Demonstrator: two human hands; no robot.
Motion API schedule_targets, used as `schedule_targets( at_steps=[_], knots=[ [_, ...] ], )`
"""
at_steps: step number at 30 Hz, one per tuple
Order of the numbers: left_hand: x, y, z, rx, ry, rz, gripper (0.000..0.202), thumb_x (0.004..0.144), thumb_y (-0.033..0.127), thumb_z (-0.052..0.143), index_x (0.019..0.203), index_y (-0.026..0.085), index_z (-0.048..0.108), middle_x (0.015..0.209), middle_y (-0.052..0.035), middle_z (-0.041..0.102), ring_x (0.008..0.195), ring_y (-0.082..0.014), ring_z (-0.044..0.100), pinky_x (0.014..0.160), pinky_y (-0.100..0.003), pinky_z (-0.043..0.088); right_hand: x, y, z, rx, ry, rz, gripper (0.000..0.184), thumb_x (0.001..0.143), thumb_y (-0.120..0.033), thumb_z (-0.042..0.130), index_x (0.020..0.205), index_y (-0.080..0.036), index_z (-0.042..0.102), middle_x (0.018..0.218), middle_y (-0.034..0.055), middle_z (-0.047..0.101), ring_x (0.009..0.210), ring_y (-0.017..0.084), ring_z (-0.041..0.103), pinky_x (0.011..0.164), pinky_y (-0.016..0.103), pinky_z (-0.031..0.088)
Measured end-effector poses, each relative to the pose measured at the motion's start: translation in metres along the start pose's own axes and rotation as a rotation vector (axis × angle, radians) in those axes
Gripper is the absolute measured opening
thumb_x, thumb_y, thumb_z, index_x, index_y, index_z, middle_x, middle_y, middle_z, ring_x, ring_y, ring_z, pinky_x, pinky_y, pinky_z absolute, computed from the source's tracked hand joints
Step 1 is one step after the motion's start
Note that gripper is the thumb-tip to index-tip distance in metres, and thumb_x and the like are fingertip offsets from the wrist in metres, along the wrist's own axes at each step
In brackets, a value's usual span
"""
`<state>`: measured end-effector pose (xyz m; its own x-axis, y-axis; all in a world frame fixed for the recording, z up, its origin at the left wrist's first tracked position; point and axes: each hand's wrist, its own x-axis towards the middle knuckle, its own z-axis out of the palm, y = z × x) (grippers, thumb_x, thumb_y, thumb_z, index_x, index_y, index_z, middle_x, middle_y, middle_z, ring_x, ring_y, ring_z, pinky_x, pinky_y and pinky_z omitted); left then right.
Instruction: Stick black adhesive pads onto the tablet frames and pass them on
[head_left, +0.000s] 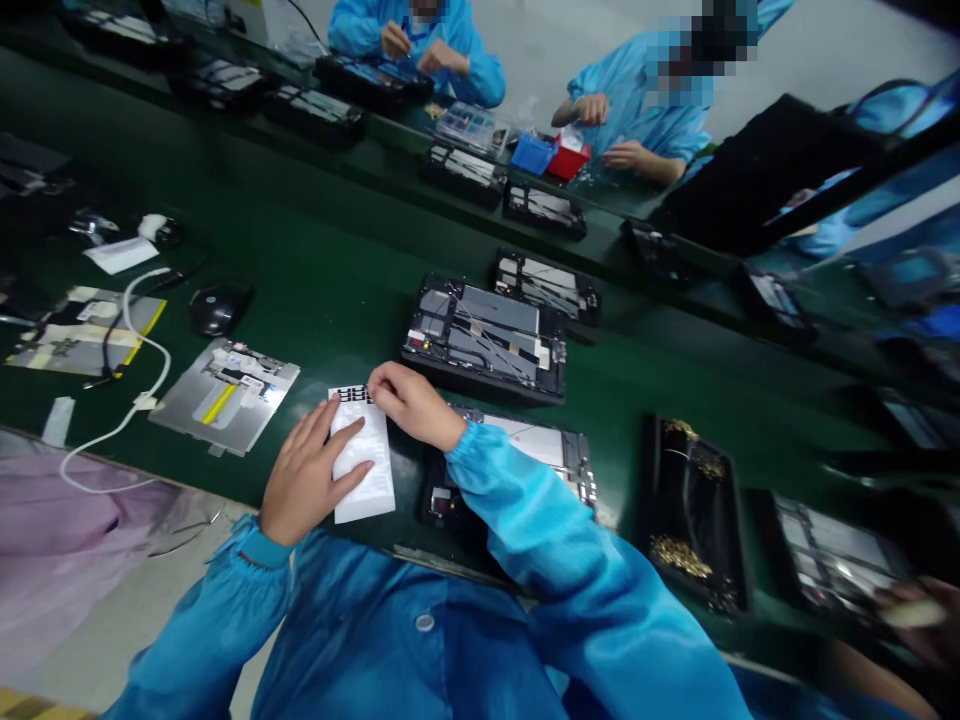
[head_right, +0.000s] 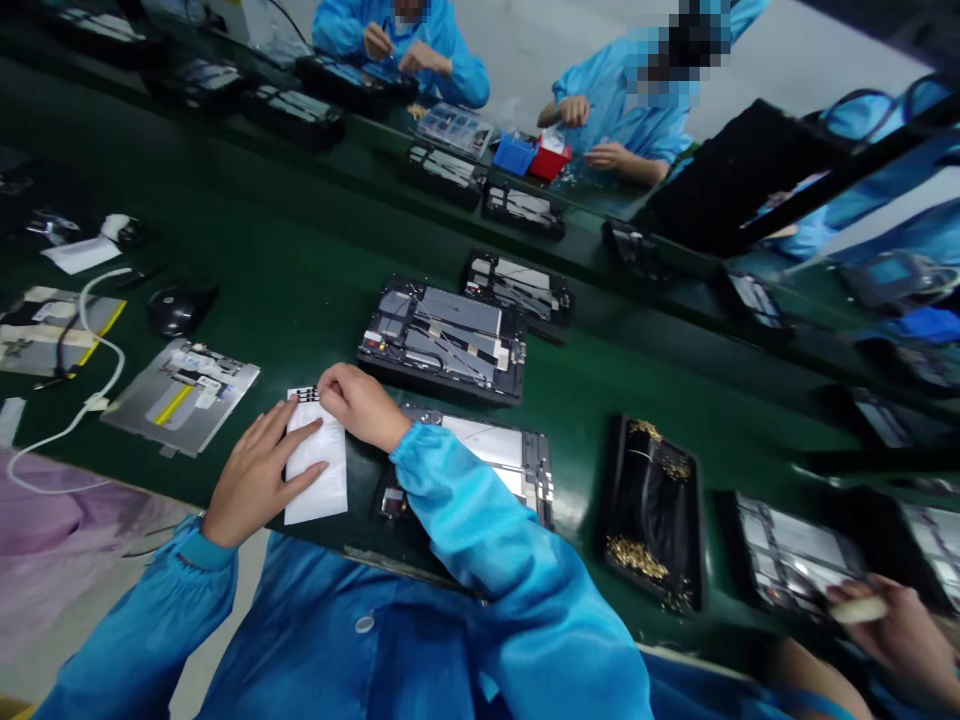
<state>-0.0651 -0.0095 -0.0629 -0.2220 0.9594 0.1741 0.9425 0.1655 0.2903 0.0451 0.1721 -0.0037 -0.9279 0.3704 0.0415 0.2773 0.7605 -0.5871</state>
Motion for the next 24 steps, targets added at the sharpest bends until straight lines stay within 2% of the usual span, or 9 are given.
schedule_targets(
  at_steps=[3,5,8,11,14,17,20,22,24],
  knots=[
    [0.004,-0.002,0.000,-0.053,0.015,0.016,0.053,0.097,0.052,0.050,0.143,0.026,0.053,0.168,-0.0097,0.020,0.148,-0.0384,0.036,0.119,-0.058,0.034,-0.075,0.005,-0.037,0.335,0.310,0.030,0.012,0.102,-0.024,0.048,0.094,-0.020,0.055,0.093,0.0025,0.060,0.087,0.015,0.059,0.080,0.028,0.049],
    [0.006,-0.004,0.000,-0.105,0.052,0.013,0.054,0.099,0.048,0.048,0.148,0.027,0.047,0.170,-0.0068,0.008,0.148,-0.0419,0.033,0.118,-0.061,0.035,-0.138,0.016,-0.050,0.400,0.508,0.178,0.013,0.102,-0.028,0.048,0.093,-0.022,0.055,0.102,0.0048,0.062,0.097,0.018,0.061,0.088,0.032,0.048],
    [0.008,-0.004,0.000,-0.192,0.179,-0.012,0.064,0.097,0.044,0.054,0.156,0.038,0.031,0.171,0.0015,0.003,0.148,-0.0444,0.031,0.119,-0.065,0.035,-0.226,0.042,-0.042,0.287,0.784,0.541,0.016,0.102,-0.034,0.050,0.094,-0.022,0.056,0.115,0.0094,0.066,0.112,0.021,0.062,0.099,0.040,0.046],
    [0.006,0.010,-0.002,-0.238,0.296,-0.047,0.071,0.094,0.039,0.059,0.154,0.052,0.023,0.169,0.0136,0.012,0.148,-0.0427,0.033,0.121,-0.067,0.031,-0.282,0.064,-0.015,0.179,0.868,0.749,0.022,0.100,-0.042,0.052,0.093,-0.022,0.056,0.121,0.0134,0.068,0.116,0.025,0.064,0.102,0.045,0.046],
    [0.000,0.042,-0.005,-0.264,0.339,-0.038,0.075,0.091,0.028,0.063,0.152,0.053,0.028,0.166,0.0152,0.022,0.146,-0.0391,0.039,0.122,-0.064,0.032,-0.299,0.066,0.004,0.202,0.837,0.790,0.020,0.101,-0.040,0.049,0.095,-0.022,0.055,0.122,0.0139,0.069,0.117,0.024,0.066,0.103,0.044,0.049],
    [-0.003,0.086,-0.001,-0.312,0.311,0.182,0.071,0.087,0.022,0.070,0.150,0.039,0.042,0.158,0.0008,0.044,0.137,-0.0357,0.051,0.119,-0.063,0.037,-0.296,0.048,0.002,0.203,0.769,0.740,0.012,0.103,-0.031,0.047,0.098,-0.023,0.054,0.119,0.0118,0.068,0.115,0.022,0.066,0.101,0.041,0.051],
    [-0.001,0.126,0.011,-0.402,0.152,0.408,0.037,0.092,0.019,0.065,0.128,0.026,0.061,0.134,-0.0067,0.064,0.127,-0.0291,0.059,0.109,-0.054,0.046,-0.287,0.025,-0.005,0.049,0.615,0.567,0.008,0.101,-0.022,0.050,0.100,-0.023,0.058,0.120,0.0114,0.063,0.118,0.022,0.062,0.100,0.039,0.052],
    [0.003,0.145,0.021,-0.433,0.088,0.436,0.016,0.095,0.020,0.062,0.110,0.023,0.065,0.121,-0.0063,0.069,0.119,-0.0254,0.062,0.100,-0.047,0.048,-0.280,0.013,-0.004,-0.032,0.515,0.437,0.009,0.099,-0.017,0.053,0.103,-0.023,0.059,0.117,0.0115,0.061,0.115,0.021,0.062,0.096,0.036,0.054],
    [0.006,0.158,0.029,-0.449,0.072,0.422,0.007,0.097,0.021,0.059,0.101,0.022,0.065,0.113,-0.0055,0.070,0.112,-0.0235,0.063,0.094,-0.043,0.046,-0.275,0.008,0.000,-0.088,0.474,0.367,0.013,0.098,-0.012,0.054,0.105,-0.022,0.059,0.114,0.0117,0.063,0.110,0.021,0.064,0.093,0.035,0.056]
  ],
)
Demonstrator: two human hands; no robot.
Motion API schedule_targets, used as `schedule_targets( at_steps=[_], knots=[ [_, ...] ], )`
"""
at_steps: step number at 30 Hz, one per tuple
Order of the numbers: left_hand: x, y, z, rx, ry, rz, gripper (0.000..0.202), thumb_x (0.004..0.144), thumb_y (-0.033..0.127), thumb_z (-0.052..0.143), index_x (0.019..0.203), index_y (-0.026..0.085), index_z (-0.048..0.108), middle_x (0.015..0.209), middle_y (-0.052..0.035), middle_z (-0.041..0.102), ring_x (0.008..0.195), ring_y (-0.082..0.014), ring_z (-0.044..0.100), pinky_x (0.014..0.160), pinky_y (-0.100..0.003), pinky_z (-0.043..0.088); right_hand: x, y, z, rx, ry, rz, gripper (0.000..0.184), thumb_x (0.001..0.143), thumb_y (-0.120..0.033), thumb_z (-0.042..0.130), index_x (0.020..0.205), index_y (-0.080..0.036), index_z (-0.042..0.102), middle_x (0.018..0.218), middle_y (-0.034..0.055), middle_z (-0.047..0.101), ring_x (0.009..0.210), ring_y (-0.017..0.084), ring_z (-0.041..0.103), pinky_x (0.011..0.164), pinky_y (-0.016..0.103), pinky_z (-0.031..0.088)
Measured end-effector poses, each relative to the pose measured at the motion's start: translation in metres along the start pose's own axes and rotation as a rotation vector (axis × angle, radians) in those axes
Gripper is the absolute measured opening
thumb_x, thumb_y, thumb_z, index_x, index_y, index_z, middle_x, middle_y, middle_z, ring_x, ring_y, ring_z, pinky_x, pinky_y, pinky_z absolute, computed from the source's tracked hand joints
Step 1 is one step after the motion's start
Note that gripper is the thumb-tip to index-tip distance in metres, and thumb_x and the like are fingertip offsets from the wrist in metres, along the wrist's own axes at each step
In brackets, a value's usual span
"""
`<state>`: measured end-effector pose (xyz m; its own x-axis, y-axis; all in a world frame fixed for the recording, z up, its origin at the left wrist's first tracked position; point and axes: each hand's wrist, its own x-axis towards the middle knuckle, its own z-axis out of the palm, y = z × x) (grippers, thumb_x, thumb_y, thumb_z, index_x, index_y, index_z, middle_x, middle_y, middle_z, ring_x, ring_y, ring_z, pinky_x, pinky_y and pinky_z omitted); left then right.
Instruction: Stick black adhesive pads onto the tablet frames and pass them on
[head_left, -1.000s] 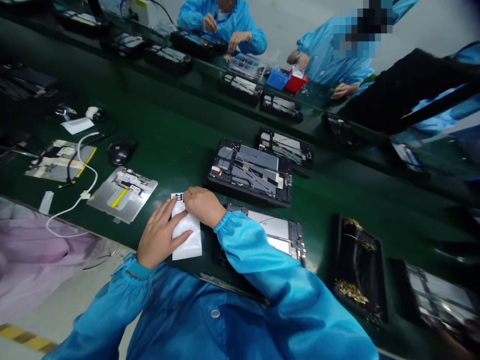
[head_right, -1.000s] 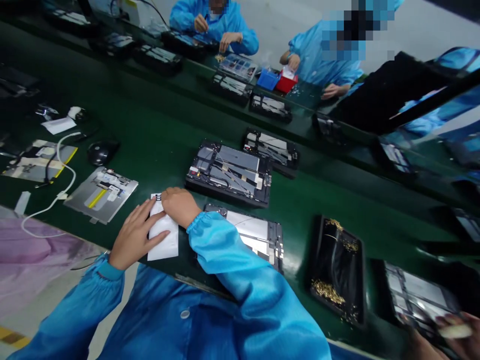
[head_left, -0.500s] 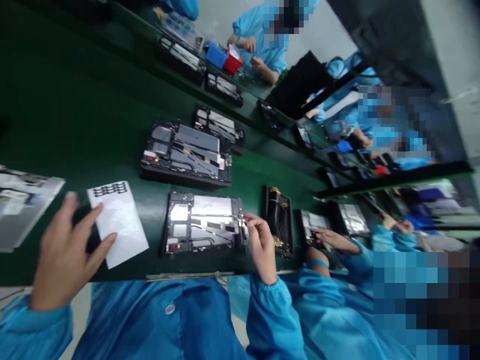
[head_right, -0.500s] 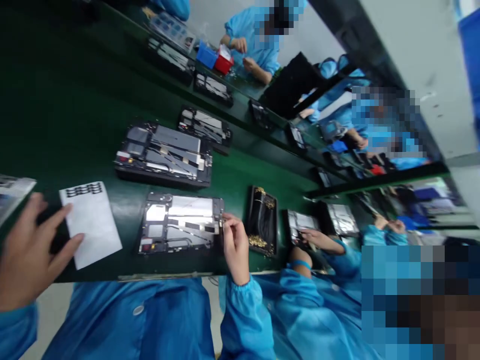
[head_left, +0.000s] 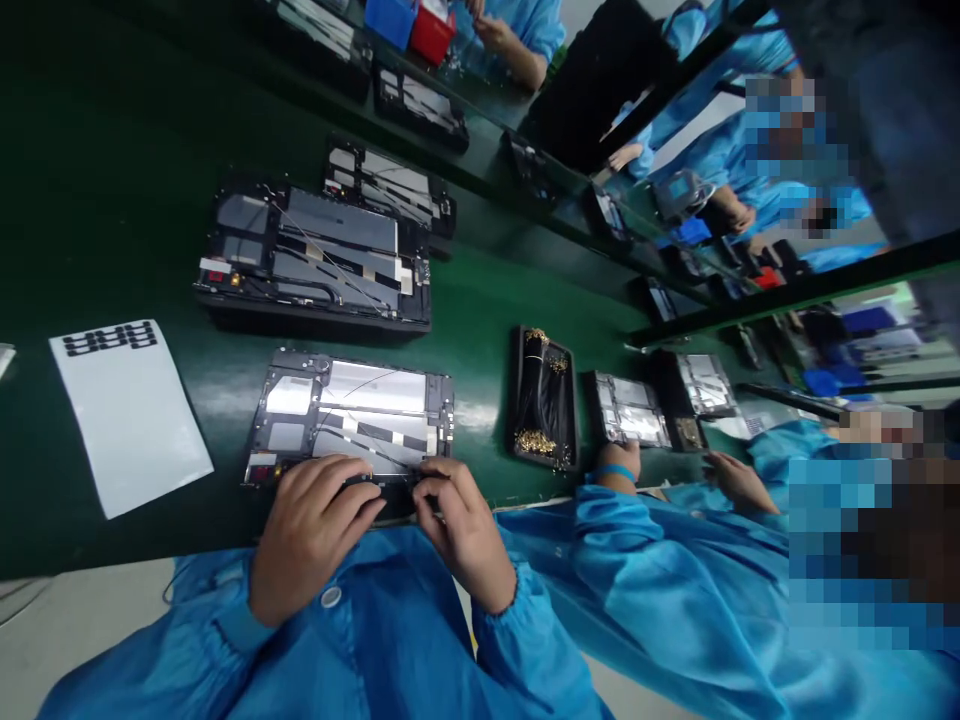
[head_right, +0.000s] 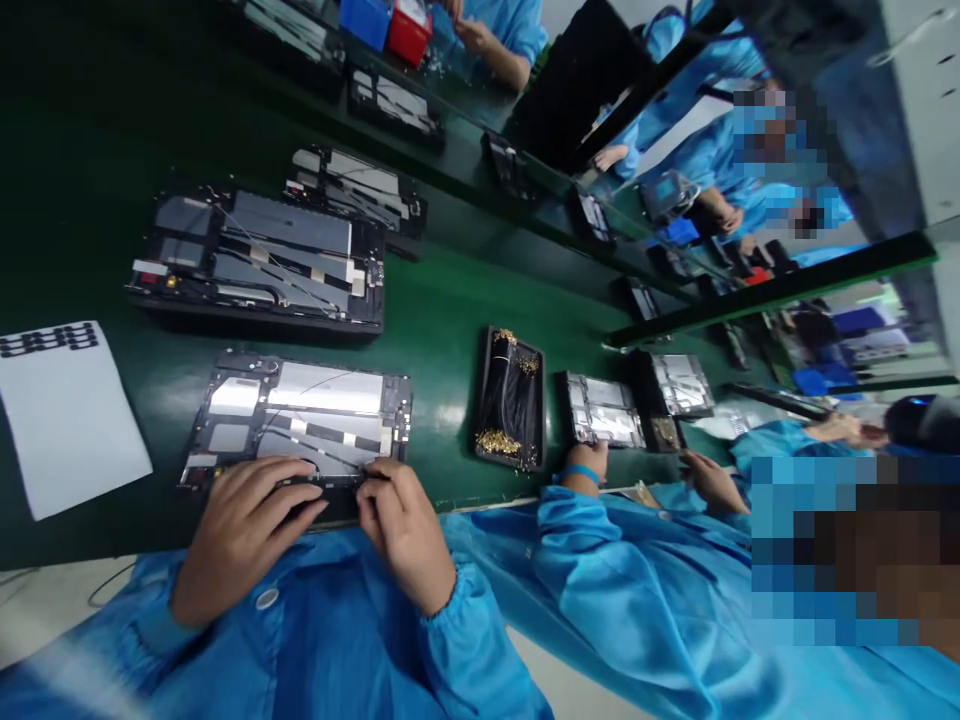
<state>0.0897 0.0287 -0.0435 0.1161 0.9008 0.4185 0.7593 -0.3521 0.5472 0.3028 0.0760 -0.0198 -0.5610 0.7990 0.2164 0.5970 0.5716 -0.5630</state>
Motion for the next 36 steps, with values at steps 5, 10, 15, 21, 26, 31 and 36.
schedule_targets(
  at_steps=[5,10,15,21,26,31,36],
  knots=[
    [0.004,0.003,0.015,-0.011,-0.032,0.001,0.011,0.099,0.021,0.054,0.095,0.022,0.065,0.107,-0.0040,0.071,0.107,-0.0221,0.063,0.094,-0.040,0.043,-0.004,0.003,0.011,-0.119,0.017,-0.022,0.016,0.097,-0.010,0.055,0.106,-0.022,0.060,0.108,0.0112,0.066,0.103,0.022,0.066,0.087,0.037,0.058],
    [0.003,0.002,0.019,0.006,-0.037,-0.014,0.011,0.097,0.021,0.056,0.093,0.021,0.066,0.105,-0.0048,0.071,0.104,-0.0232,0.063,0.089,-0.040,0.043,-0.003,0.007,0.011,-0.190,-0.010,-0.068,0.013,0.096,-0.012,0.056,0.104,-0.020,0.062,0.106,0.0114,0.069,0.098,0.023,0.066,0.082,0.038,0.057],
    [0.005,0.002,0.021,0.006,-0.013,-0.013,0.012,0.097,0.020,0.057,0.092,0.021,0.067,0.103,-0.0041,0.072,0.102,-0.0225,0.064,0.088,-0.039,0.043,0.001,0.006,0.012,-0.224,-0.039,-0.065,0.013,0.098,-0.014,0.054,0.102,-0.021,0.064,0.104,0.0101,0.070,0.096,0.023,0.066,0.081,0.038,0.055],
    [0.007,0.004,0.021,0.007,-0.006,-0.008,0.012,0.097,0.020,0.056,0.093,0.021,0.067,0.103,-0.0038,0.072,0.103,-0.0228,0.063,0.090,-0.039,0.043,0.002,0.006,0.011,-0.244,-0.062,-0.076,0.011,0.099,-0.014,0.054,0.103,-0.020,0.063,0.104,0.0098,0.070,0.093,0.022,0.064,0.079,0.037,0.053],
    [0.011,0.007,0.022,0.007,0.004,0.001,0.014,0.097,0.020,0.055,0.091,0.022,0.068,0.102,-0.0039,0.073,0.101,-0.0220,0.064,0.087,-0.038,0.044,0.001,0.007,0.011,-0.236,-0.087,-0.071,0.014,0.100,-0.014,0.052,0.106,-0.021,0.063,0.107,0.0101,0.070,0.094,0.022,0.063,0.080,0.038,0.052],
    [0.013,0.008,0.024,-0.003,0.004,-0.002,0.014,0.097,0.020,0.056,0.091,0.022,0.068,0.102,-0.0031,0.073,0.101,-0.0217,0.065,0.088,-0.038,0.044,0.000,0.008,0.011,-0.222,-0.080,-0.069,0.014,0.100,-0.014,0.052,0.106,-0.021,0.063,0.107,0.0093,0.069,0.095,0.022,0.063,0.081,0.038,0.052],
    [0.013,0.008,0.026,-0.005,-0.015,-0.005,0.012,0.097,0.021,0.057,0.092,0.022,0.067,0.103,-0.0030,0.073,0.102,-0.0229,0.063,0.088,-0.039,0.043,0.002,0.008,0.012,-0.231,-0.074,-0.064,0.013,0.100,-0.014,0.053,0.105,-0.021,0.063,0.106,0.0092,0.070,0.093,0.022,0.063,0.079,0.038,0.053]
  ],
)
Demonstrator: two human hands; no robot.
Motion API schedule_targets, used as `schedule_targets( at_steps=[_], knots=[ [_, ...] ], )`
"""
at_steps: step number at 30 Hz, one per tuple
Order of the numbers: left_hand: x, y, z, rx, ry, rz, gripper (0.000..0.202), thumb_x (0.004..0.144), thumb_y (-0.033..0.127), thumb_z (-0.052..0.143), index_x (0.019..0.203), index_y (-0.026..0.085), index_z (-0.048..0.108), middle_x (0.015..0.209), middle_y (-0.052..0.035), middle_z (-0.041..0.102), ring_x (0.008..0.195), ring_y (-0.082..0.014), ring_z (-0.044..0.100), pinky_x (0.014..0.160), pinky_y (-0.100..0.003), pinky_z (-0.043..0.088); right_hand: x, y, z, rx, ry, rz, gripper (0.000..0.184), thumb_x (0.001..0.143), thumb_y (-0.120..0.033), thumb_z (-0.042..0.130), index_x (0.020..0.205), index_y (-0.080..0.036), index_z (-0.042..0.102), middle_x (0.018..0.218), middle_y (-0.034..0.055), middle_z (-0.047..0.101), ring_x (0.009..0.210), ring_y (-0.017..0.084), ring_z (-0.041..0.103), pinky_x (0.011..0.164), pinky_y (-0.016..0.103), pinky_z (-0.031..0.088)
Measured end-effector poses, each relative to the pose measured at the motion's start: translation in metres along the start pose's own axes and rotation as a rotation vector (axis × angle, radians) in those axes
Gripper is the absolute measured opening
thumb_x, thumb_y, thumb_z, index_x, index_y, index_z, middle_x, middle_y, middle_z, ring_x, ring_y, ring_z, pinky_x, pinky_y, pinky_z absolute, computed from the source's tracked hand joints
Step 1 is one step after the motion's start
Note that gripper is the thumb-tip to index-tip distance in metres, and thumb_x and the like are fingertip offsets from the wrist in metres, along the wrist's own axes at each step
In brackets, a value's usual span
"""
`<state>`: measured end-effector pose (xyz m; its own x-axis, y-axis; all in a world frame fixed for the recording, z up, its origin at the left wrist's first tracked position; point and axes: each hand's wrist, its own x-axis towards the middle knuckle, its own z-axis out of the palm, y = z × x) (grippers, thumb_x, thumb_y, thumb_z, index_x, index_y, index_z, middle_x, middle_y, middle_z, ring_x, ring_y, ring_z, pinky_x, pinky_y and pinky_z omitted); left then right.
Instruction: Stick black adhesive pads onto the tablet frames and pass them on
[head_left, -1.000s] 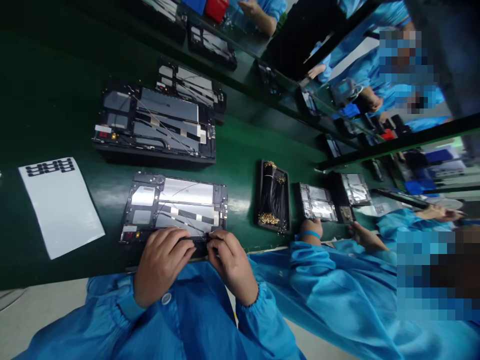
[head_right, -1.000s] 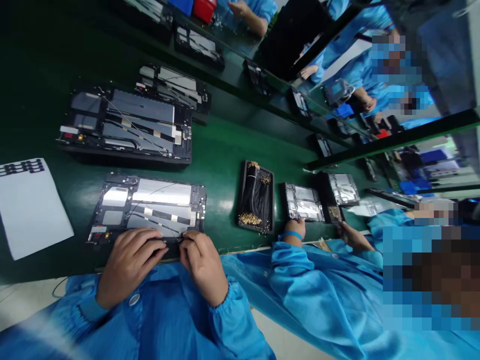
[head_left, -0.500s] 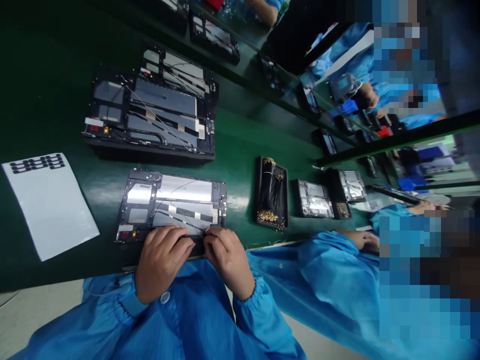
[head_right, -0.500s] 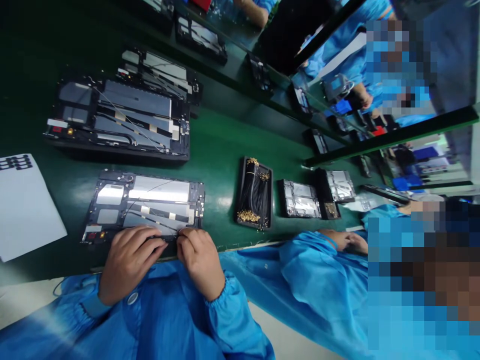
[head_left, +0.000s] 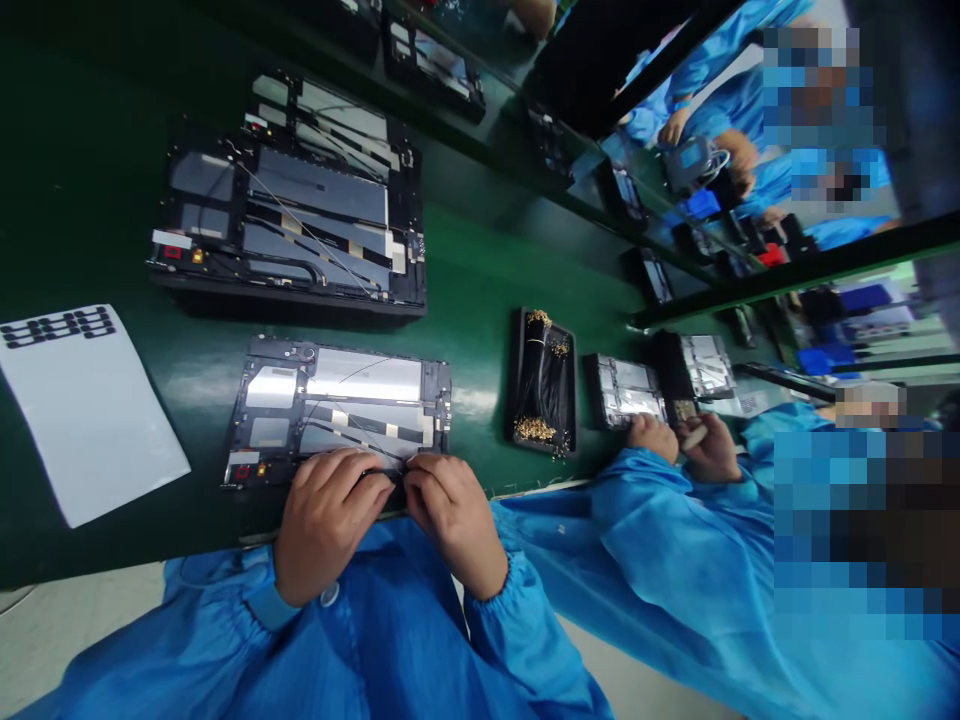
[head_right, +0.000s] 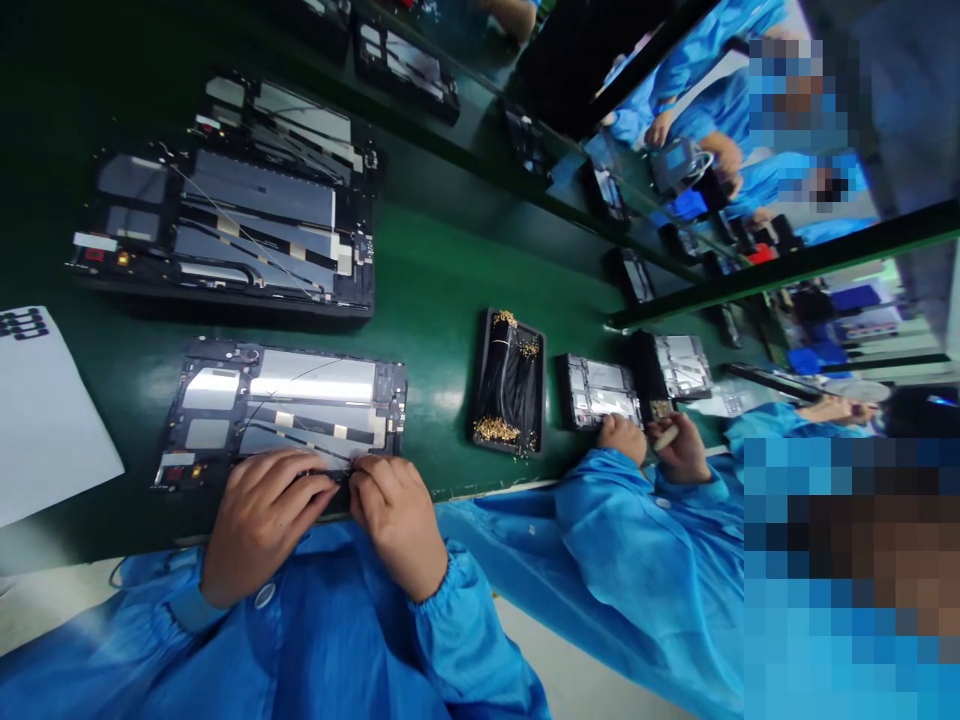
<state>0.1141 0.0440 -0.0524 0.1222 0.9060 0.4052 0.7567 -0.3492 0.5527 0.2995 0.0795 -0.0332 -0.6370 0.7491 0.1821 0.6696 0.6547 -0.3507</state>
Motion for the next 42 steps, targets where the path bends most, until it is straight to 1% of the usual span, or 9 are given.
schedule_targets(
  at_steps=[5,9,12,23,32,34,37,40,42],
  knots=[
    [0.000,0.001,0.005,0.019,-0.007,0.027,0.011,0.097,0.019,0.057,0.095,0.022,0.068,0.104,-0.0034,0.072,0.104,-0.0243,0.063,0.091,-0.040,0.043,-0.002,0.003,-0.002,0.099,0.016,0.015,0.014,0.099,-0.014,0.055,0.108,-0.021,0.062,0.109,0.0098,0.069,0.098,0.022,0.065,0.084,0.038,0.056],
    [0.001,0.001,0.007,0.017,-0.034,0.020,0.010,0.095,0.018,0.060,0.096,0.023,0.069,0.104,-0.0031,0.072,0.105,-0.0246,0.062,0.091,-0.040,0.043,-0.008,0.007,-0.007,0.219,0.093,0.088,0.016,0.097,-0.012,0.059,0.109,-0.022,0.062,0.110,0.0106,0.065,0.105,0.021,0.064,0.088,0.037,0.058],
    [0.003,0.001,0.007,0.014,-0.040,0.017,0.008,0.094,0.019,0.062,0.095,0.023,0.069,0.104,-0.0027,0.072,0.105,-0.0246,0.062,0.091,-0.040,0.043,-0.012,0.009,-0.008,0.217,0.127,0.115,0.015,0.096,-0.011,0.060,0.106,-0.021,0.063,0.104,0.0097,0.064,0.099,0.021,0.063,0.082,0.036,0.058],
    [0.005,0.003,0.013,0.069,-0.028,0.009,0.006,0.093,0.022,0.065,0.093,0.025,0.070,0.099,-0.0004,0.073,0.101,-0.0233,0.062,0.083,-0.037,0.042,-0.010,0.013,0.001,0.188,0.123,0.082,0.012,0.096,-0.012,0.061,0.105,-0.020,0.063,0.102,0.0090,0.066,0.096,0.021,0.063,0.080,0.037,0.054],
    [0.005,0.001,0.013,0.060,-0.041,0.006,0.006,0.093,0.022,0.065,0.092,0.027,0.069,0.099,0.0008,0.073,0.102,-0.0235,0.063,0.085,-0.038,0.042,-0.011,0.010,0.000,0.188,0.102,0.102,0.012,0.097,-0.012,0.060,0.106,-0.019,0.064,0.103,0.0091,0.067,0.096,0.021,0.063,0.081,0.037,0.055],
    [0.005,0.001,0.012,0.067,-0.043,0.012,0.006,0.093,0.022,0.065,0.092,0.027,0.069,0.099,0.0012,0.073,0.102,-0.0239,0.063,0.084,-0.038,0.042,-0.016,0.008,0.005,0.166,0.135,0.113,0.015,0.097,-0.012,0.059,0.109,-0.019,0.064,0.104,0.0094,0.068,0.097,0.021,0.064,0.081,0.038,0.056],
    [0.005,0.000,0.012,0.073,-0.030,0.031,0.004,0.093,0.022,0.065,0.096,0.025,0.066,0.099,0.0004,0.073,0.101,-0.0242,0.064,0.084,-0.038,0.044,-0.028,0.008,0.016,0.101,0.202,0.070,0.031,0.097,-0.010,0.057,0.126,-0.020,0.062,0.113,0.0115,0.069,0.106,0.022,0.066,0.087,0.040,0.059],
    [0.004,-0.001,0.012,0.027,0.032,0.043,0.009,0.090,0.018,0.067,0.096,0.020,0.061,0.099,-0.0031,0.073,0.100,-0.0235,0.066,0.086,-0.037,0.047,-0.038,0.010,0.026,0.036,0.255,-0.009,0.049,0.095,-0.008,0.057,0.143,-0.020,0.053,0.121,0.0136,0.068,0.116,0.024,0.065,0.094,0.043,0.060],
    [0.003,-0.001,0.012,-0.044,0.088,0.042,0.013,0.087,0.013,0.067,0.093,0.020,0.058,0.099,-0.0048,0.073,0.099,-0.0224,0.067,0.088,-0.037,0.050,-0.041,0.011,0.029,0.017,0.287,-0.033,0.056,0.094,-0.008,0.058,0.147,-0.020,0.049,0.121,0.0138,0.068,0.117,0.025,0.065,0.095,0.044,0.060]
  ],
)
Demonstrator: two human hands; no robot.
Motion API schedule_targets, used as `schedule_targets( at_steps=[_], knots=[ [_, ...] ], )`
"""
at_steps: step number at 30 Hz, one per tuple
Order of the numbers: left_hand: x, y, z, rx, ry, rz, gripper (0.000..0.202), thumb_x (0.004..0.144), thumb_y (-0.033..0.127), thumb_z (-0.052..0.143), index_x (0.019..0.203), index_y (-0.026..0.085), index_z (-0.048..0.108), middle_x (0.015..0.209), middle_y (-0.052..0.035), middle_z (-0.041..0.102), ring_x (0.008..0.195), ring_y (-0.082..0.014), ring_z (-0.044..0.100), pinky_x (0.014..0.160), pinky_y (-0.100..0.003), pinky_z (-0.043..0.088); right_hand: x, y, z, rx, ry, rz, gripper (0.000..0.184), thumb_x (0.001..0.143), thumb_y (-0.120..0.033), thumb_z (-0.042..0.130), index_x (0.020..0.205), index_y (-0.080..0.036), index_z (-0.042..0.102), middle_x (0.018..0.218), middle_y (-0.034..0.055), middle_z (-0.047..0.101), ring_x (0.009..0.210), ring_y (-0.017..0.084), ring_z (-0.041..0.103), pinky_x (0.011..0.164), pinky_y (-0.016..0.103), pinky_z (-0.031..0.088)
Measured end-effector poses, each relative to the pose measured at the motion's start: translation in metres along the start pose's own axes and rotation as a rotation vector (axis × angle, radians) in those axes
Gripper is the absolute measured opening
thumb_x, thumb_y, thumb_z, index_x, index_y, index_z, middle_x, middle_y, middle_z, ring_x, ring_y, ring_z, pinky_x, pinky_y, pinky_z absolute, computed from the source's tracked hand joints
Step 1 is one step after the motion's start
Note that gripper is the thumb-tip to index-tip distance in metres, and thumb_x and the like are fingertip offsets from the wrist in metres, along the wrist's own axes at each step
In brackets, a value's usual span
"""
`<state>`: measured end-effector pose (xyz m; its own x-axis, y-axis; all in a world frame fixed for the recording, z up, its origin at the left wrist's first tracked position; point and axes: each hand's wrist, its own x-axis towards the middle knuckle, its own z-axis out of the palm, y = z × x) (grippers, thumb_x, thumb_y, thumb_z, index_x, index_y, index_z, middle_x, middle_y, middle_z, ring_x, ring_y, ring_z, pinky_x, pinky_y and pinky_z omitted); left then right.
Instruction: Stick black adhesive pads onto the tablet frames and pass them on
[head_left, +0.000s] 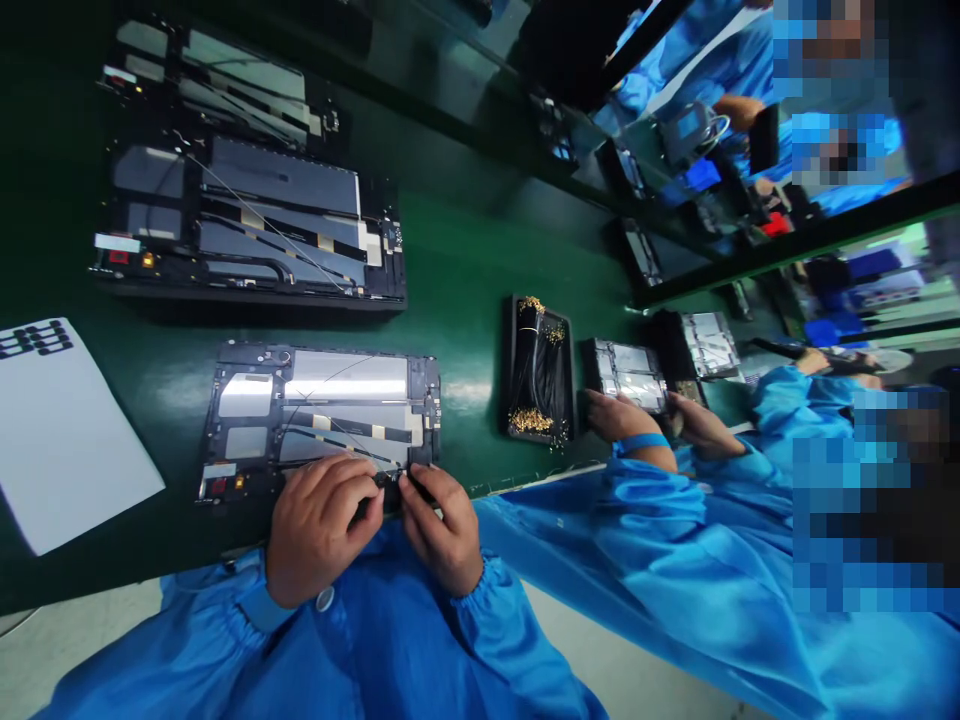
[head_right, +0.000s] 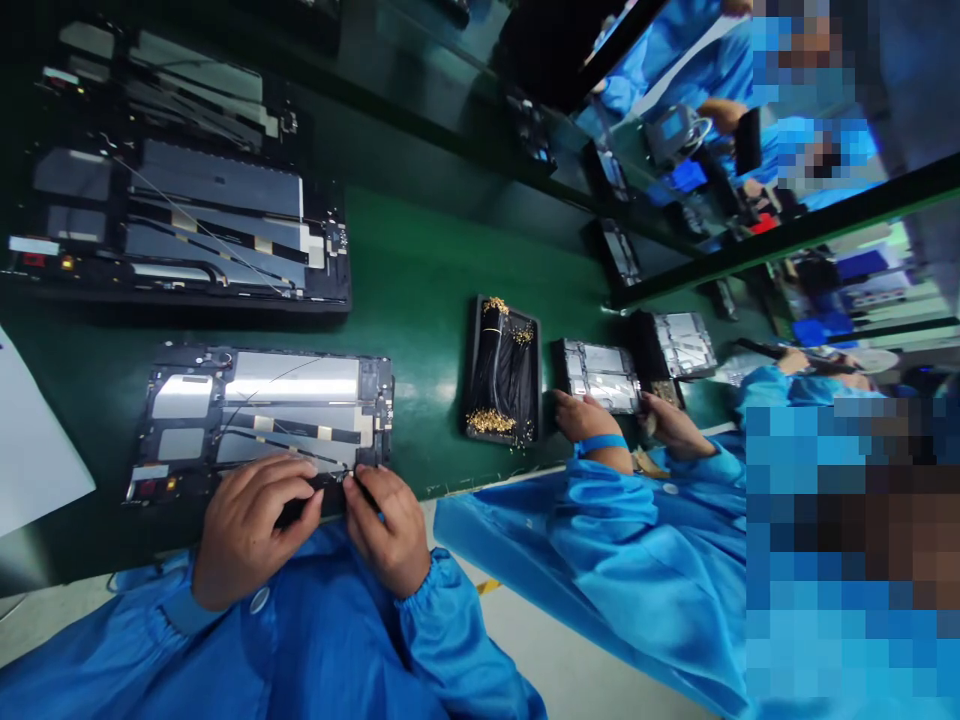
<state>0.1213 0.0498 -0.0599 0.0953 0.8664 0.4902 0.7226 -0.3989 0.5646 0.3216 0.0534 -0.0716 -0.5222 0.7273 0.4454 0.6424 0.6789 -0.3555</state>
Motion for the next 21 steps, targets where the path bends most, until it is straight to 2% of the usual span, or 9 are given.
schedule_targets(
  at_steps=[5,7,9,11,13,14,16,17,21],
  knots=[
    [-0.005,-0.005,-0.014,-0.093,0.091,-0.010,0.018,0.085,0.007,0.064,0.092,0.022,0.056,0.098,-0.0048,0.073,0.096,-0.0204,0.070,0.087,-0.036,0.054,0.004,-0.003,0.001,-0.003,-0.021,0.001,0.057,0.092,-0.013,0.063,0.147,-0.022,0.051,0.124,0.0136,0.066,0.118,0.026,0.062,0.095,0.044,0.060],
    [-0.009,-0.012,-0.026,-0.024,0.062,-0.049,0.014,0.086,0.011,0.065,0.091,0.023,0.058,0.103,-0.0051,0.073,0.099,-0.0219,0.070,0.088,-0.038,0.055,0.006,-0.005,0.001,-0.017,-0.038,0.007,0.055,0.092,-0.015,0.064,0.145,-0.025,0.054,0.127,0.0131,0.064,0.119,0.026,0.061,0.097,0.045,0.059],
    [-0.014,-0.023,-0.041,0.098,0.034,-0.141,0.012,0.088,0.021,0.066,0.099,0.024,0.062,0.117,-0.0079,0.071,0.111,-0.0276,0.068,0.094,-0.046,0.054,0.006,-0.006,0.000,0.007,-0.048,0.031,0.053,0.092,-0.016,0.063,0.143,-0.028,0.056,0.131,0.0126,0.061,0.120,0.027,0.060,0.097,0.046,0.058],
    [-0.019,-0.035,-0.055,0.226,0.024,-0.257,0.038,0.089,0.036,0.066,0.126,0.025,0.060,0.144,-0.0132,0.057,0.133,-0.0374,0.054,0.107,-0.059,0.046,0.005,-0.002,-0.001,0.053,-0.051,0.088,0.052,0.093,-0.020,0.063,0.143,-0.032,0.055,0.141,0.0120,0.054,0.127,0.029,0.056,0.101,0.051,0.054],
    [-0.024,-0.046,-0.066,0.309,-0.008,-0.352,0.072,0.089,0.052,0.062,0.151,0.025,0.039,0.161,-0.0142,0.037,0.148,-0.0434,0.033,0.117,-0.070,0.031,0.003,0.004,-0.003,0.067,-0.041,0.186,0.059,0.094,-0.029,0.065,0.149,-0.033,0.046,0.154,0.0132,0.041,0.140,0.034,0.046,0.107,0.061,0.046],
    [-0.026,-0.051,-0.070,0.326,-0.038,-0.383,0.082,0.089,0.059,0.059,0.157,0.025,0.029,0.163,-0.0135,0.032,0.150,-0.0441,0.026,0.119,-0.073,0.025,0.003,0.007,-0.004,0.068,-0.041,0.233,0.065,0.093,-0.034,0.066,0.153,-0.032,0.040,0.158,0.0143,0.036,0.144,0.037,0.041,0.111,0.066,0.041],
    [-0.029,-0.057,-0.074,0.334,-0.099,-0.418,0.089,0.089,0.067,0.052,0.161,0.026,0.019,0.161,-0.0130,0.037,0.151,-0.0442,0.025,0.120,-0.074,0.022,0.004,0.013,-0.005,0.094,-0.061,0.290,0.075,0.093,-0.039,0.068,0.157,-0.030,0.031,0.160,0.0160,0.035,0.146,0.037,0.038,0.115,0.068,0.034],
    [-0.030,-0.059,-0.074,0.329,-0.118,-0.425,0.090,0.089,0.069,0.050,0.161,0.025,0.018,0.159,-0.0133,0.040,0.150,-0.0442,0.027,0.120,-0.074,0.023,0.004,0.015,-0.004,0.129,-0.068,0.304,0.074,0.093,-0.039,0.068,0.157,-0.030,0.032,0.159,0.0157,0.038,0.145,0.036,0.040,0.116,0.066,0.035],
    [-0.029,-0.058,-0.072,0.304,-0.131,-0.432,0.090,0.089,0.071,0.046,0.161,0.026,0.018,0.157,-0.0144,0.043,0.148,-0.0432,0.032,0.119,-0.072,0.027,0.010,0.011,0.001,0.233,-0.005,0.387,0.063,0.092,-0.034,0.070,0.150,-0.028,0.046,0.151,0.0144,0.046,0.139,0.030,0.049,0.113,0.051,0.046]
  ],
)
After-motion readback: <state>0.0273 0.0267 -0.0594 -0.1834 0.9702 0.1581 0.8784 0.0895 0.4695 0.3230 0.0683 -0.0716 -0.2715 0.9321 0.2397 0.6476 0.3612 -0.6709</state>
